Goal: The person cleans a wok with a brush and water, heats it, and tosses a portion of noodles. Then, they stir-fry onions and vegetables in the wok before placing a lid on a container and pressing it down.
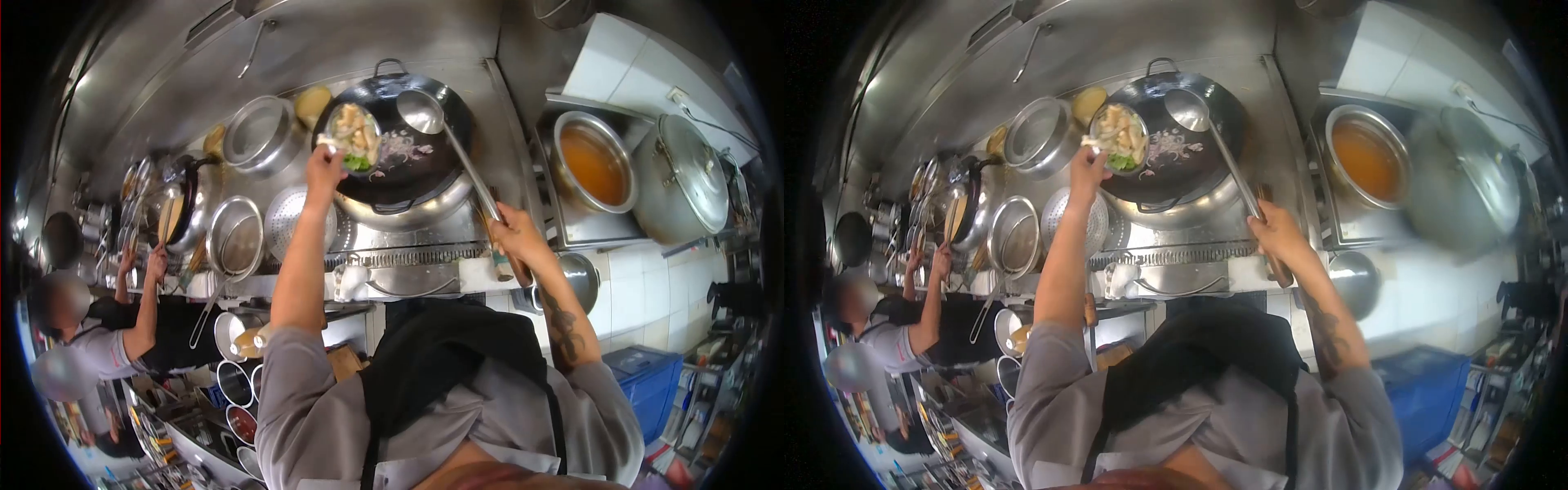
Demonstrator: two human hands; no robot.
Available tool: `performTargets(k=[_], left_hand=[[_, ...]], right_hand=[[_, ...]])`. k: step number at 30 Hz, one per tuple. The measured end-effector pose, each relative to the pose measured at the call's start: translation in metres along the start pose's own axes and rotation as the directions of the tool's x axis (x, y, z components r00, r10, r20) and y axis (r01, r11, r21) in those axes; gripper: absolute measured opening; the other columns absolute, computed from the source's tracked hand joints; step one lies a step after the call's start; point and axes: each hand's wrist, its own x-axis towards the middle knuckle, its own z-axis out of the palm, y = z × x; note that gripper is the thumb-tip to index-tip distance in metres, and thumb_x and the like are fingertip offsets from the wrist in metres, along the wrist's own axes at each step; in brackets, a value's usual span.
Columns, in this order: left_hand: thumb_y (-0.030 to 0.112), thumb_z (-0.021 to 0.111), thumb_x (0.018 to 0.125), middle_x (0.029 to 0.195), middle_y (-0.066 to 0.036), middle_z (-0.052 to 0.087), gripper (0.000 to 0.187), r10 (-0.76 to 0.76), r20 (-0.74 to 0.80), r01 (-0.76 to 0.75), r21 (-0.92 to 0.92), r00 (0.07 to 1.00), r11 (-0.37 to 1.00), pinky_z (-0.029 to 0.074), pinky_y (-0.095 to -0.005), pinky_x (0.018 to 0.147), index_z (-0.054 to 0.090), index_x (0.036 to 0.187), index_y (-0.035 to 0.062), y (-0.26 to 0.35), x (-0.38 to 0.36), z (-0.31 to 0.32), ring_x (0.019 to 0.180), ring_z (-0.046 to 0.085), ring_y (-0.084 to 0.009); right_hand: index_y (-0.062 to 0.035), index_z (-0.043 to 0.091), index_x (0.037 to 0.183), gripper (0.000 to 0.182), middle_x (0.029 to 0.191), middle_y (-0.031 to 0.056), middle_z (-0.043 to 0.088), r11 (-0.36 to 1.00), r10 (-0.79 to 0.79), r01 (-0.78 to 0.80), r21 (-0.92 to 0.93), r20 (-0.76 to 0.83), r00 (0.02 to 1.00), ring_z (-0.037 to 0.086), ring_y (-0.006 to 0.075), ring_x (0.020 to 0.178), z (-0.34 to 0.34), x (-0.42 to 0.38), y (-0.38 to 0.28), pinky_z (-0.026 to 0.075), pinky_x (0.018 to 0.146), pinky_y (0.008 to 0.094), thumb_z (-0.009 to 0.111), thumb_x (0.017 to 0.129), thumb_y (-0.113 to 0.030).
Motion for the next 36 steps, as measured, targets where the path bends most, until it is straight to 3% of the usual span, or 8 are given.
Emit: performTargets(k=[5,10,21,23,26,28,30,36], left_hand=[[0.005,0.064,0.079,0.101,-0.029,0.057,0.014,0.654,0.062,-0.590,0.501,0.754,0.633,0.049,-0.0453,0.079,0.058,0.091,-0.0005,-0.049,0.057,0.049,0.073,0.058,-0.0449],[0.006,0.055,0.086,0.134,-0.029,0.038,0.015,0.409,0.383,-0.560,0.579,0.829,0.592,0.051,-0.0487,0.081,0.060,0.100,0.0044,-0.003,0.056,0.043,0.093,0.060,-0.0462],[0.001,0.048,0.084,0.129,-0.030,0.040,0.023,0.343,0.537,-0.634,0.698,0.771,0.333,0.052,-0.0473,0.081,0.058,0.104,0.0037,0.044,0.076,0.021,0.088,0.062,-0.0434],[0.004,0.058,0.080,0.112,-0.028,0.053,0.018,0.466,0.374,-0.572,0.706,0.802,0.418,0.053,-0.0451,0.078,0.060,0.098,0.0023,0.034,0.080,0.024,0.085,0.063,-0.0413],[0.005,0.068,0.078,0.086,-0.022,0.061,0.015,0.540,0.071,-0.460,0.624,0.839,0.632,0.054,-0.0399,0.065,0.062,0.091,0.0001,0.009,0.096,0.013,0.076,0.065,-0.0305],[0.009,0.066,0.083,0.081,-0.017,0.062,0.013,0.140,-0.074,-0.126,0.168,0.987,0.978,0.055,-0.0343,0.061,0.060,0.088,-0.0009,0.017,0.077,0.008,0.070,0.064,-0.0262],[0.011,0.064,0.089,0.083,-0.009,0.061,0.013,-0.154,-0.053,0.128,-0.330,0.987,0.935,0.055,-0.0253,0.055,0.058,0.092,-0.0002,0.014,0.054,0.009,0.068,0.062,-0.0164],[0.014,0.063,0.090,0.082,-0.007,0.057,0.018,-0.327,-0.020,0.240,-0.640,0.945,0.730,0.056,-0.0316,0.066,0.055,0.099,0.0019,0.037,-0.041,0.017,0.070,0.061,-0.0184]], right_hand=[[0.0001,0.057,0.100,0.016,0.066,0.0016,0.052,0.982,0.086,-0.074,0.172,-0.064,0.994,0.050,0.0099,0.047,0.014,-0.016,-0.017,0.040,0.044,0.0257,0.054,0.092,-0.013],[-0.0019,0.055,0.092,0.010,0.066,0.0018,0.052,0.892,0.194,-0.158,0.424,-0.044,0.980,0.050,0.0110,0.045,0.036,-0.013,-0.031,0.040,0.041,0.0261,0.055,0.091,-0.012],[-0.0009,0.051,0.105,0.017,0.068,0.0036,0.054,0.678,0.287,-0.262,0.687,0.081,0.954,0.049,0.0127,0.043,0.043,-0.020,-0.040,0.036,0.037,0.0261,0.055,0.091,-0.010],[-0.0004,0.052,0.108,0.020,0.068,0.0032,0.053,0.699,0.219,-0.243,0.672,0.122,0.968,0.049,0.0123,0.043,0.038,-0.022,-0.041,0.036,0.037,0.0257,0.056,0.090,-0.009],[-0.0008,0.052,0.112,0.025,0.068,0.0022,0.053,0.797,0.119,-0.162,0.582,0.112,0.987,0.048,0.0113,0.043,0.034,-0.033,-0.044,0.037,0.038,0.0247,0.057,0.089,-0.007],[-0.0025,0.051,0.118,0.031,0.067,0.0004,0.051,0.856,0.041,-0.084,0.509,0.096,0.995,0.048,0.0096,0.044,0.031,-0.041,-0.042,0.036,0.040,0.0229,0.058,0.088,-0.006],[-0.0040,0.049,0.126,0.038,0.068,0.0011,0.051,0.820,-0.026,-0.065,0.569,0.150,0.988,0.047,0.0101,0.044,0.020,-0.049,-0.032,0.037,0.040,0.0229,0.057,0.090,-0.005],[-0.0072,0.047,0.131,0.044,0.067,0.0002,0.046,0.818,0.045,-0.230,0.527,0.340,0.939,0.041,0.0094,0.039,0.000,-0.038,-0.009,0.035,0.038,0.0247,0.057,0.088,-0.006]])
